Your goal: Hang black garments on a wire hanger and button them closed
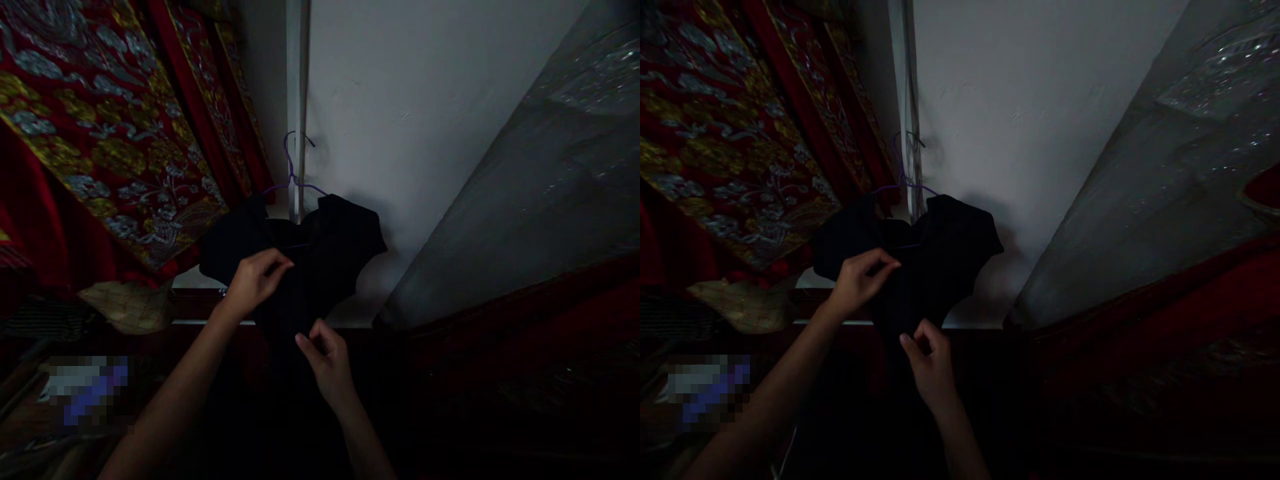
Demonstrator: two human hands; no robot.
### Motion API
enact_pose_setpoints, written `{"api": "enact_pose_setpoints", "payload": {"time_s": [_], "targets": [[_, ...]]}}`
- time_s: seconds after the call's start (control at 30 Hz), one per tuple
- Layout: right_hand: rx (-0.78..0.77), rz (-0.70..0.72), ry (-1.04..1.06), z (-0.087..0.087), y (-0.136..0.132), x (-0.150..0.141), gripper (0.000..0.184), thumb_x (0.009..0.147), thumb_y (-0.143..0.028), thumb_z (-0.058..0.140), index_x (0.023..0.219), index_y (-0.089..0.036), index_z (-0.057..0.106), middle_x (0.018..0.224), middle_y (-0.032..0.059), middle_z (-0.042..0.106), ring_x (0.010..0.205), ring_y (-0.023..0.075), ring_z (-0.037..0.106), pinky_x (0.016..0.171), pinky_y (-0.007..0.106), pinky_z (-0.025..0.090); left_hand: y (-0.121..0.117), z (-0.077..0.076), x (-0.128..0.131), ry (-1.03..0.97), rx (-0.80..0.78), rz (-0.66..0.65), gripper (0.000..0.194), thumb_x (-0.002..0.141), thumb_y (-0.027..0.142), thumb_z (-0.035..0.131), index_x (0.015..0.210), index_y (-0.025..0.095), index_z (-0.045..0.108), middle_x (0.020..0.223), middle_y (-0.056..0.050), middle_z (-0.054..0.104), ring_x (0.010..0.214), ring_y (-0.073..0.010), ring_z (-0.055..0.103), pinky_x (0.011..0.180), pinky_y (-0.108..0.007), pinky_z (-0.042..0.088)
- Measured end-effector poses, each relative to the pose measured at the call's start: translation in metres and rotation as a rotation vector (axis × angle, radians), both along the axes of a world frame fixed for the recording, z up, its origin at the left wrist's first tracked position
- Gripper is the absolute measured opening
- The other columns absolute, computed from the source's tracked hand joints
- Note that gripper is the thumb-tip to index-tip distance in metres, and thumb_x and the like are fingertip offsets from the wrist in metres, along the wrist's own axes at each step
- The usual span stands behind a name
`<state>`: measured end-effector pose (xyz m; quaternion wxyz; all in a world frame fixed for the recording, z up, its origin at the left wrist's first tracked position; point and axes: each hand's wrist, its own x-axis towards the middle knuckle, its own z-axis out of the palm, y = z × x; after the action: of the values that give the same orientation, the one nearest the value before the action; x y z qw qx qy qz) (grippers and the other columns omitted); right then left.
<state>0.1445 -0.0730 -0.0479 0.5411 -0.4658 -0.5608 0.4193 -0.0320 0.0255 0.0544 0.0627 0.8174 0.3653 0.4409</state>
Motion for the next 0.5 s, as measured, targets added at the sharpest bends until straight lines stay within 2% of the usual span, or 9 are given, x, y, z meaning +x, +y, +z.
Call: {"api": "enact_pose_setpoints", "payload": {"time_s": [0.1, 0.17, 0.3, 0.4, 0.43, 0.5], "targets": [[-0.068, 0.026, 0.006, -0.019, -0.018, -0.005, 0.037, 0.087, -0.043, 0.064, 0.067, -0.022, 0.041, 0.063, -0.0054, 0.037, 0.061, 0.0115, 0.037, 0.058, 0.024, 0.033, 0.033, 0.030, -0.006, 0.018, 0.118, 0.131, 0.012, 0.094, 0.028, 0.063, 0.087, 0.019, 0.068, 0.081, -0.004, 0.072, 0.075, -0.0170, 0.067, 0.069, -0.027, 0.049], [-0.103, 0.036, -0.005, -0.034, -0.030, -0.003, 0.037, 0.088, -0.044, 0.062, 0.068, -0.022, 0.041, 0.064, -0.0047, 0.040, 0.062, 0.0121, 0.039, 0.059, 0.025, 0.034, 0.050, 0.053, -0.006, 0.056, 0.173, 0.158, 0.013, 0.093, 0.027, 0.062, 0.085, 0.018, 0.067, 0.083, -0.004, 0.072, 0.075, -0.0176, 0.066, 0.070, -0.027, 0.049], [-0.088, 0.088, -0.116, -0.057, -0.043, 0.012, 0.036, 0.088, -0.043, 0.062, 0.067, -0.021, 0.042, 0.065, -0.0041, 0.040, 0.063, 0.0126, 0.041, 0.060, 0.025, 0.035, 0.061, 0.099, -0.011, 0.039, 0.267, 0.216, 0.013, 0.090, 0.027, 0.063, 0.083, 0.016, 0.066, 0.080, -0.003, 0.070, 0.074, -0.0172, 0.064, 0.071, -0.028, 0.048], [-0.056, 0.083, -0.153, -0.054, -0.036, 0.023, 0.035, 0.087, -0.042, 0.063, 0.066, -0.022, 0.043, 0.064, -0.0039, 0.041, 0.063, 0.0128, 0.043, 0.060, 0.025, 0.036, 0.049, 0.121, -0.016, -0.062, 0.306, 0.270, 0.014, 0.090, 0.030, 0.065, 0.087, 0.017, 0.068, 0.078, -0.002, 0.069, 0.074, -0.0158, 0.063, 0.073, -0.028, 0.049], [-0.045, 0.076, -0.156, -0.049, -0.031, 0.026, 0.035, 0.086, -0.042, 0.063, 0.066, -0.022, 0.043, 0.065, -0.0036, 0.043, 0.063, 0.0131, 0.045, 0.061, 0.026, 0.037, 0.043, 0.123, -0.016, -0.068, 0.300, 0.264, 0.015, 0.091, 0.031, 0.065, 0.089, 0.017, 0.069, 0.080, -0.002, 0.070, 0.076, -0.0163, 0.063, 0.074, -0.029, 0.050], [-0.039, 0.119, -0.189, -0.034, -0.019, 0.030, 0.033, 0.086, -0.041, 0.064, 0.067, -0.021, 0.046, 0.066, -0.0026, 0.048, 0.065, 0.0138, 0.048, 0.063, 0.026, 0.039, 0.032, 0.118, -0.015, -0.008, 0.262, 0.205, 0.017, 0.094, 0.031, 0.061, 0.095, 0.017, 0.071, 0.092, -0.005, 0.073, 0.086, -0.0187, 0.066, 0.080, -0.031, 0.052]]}}
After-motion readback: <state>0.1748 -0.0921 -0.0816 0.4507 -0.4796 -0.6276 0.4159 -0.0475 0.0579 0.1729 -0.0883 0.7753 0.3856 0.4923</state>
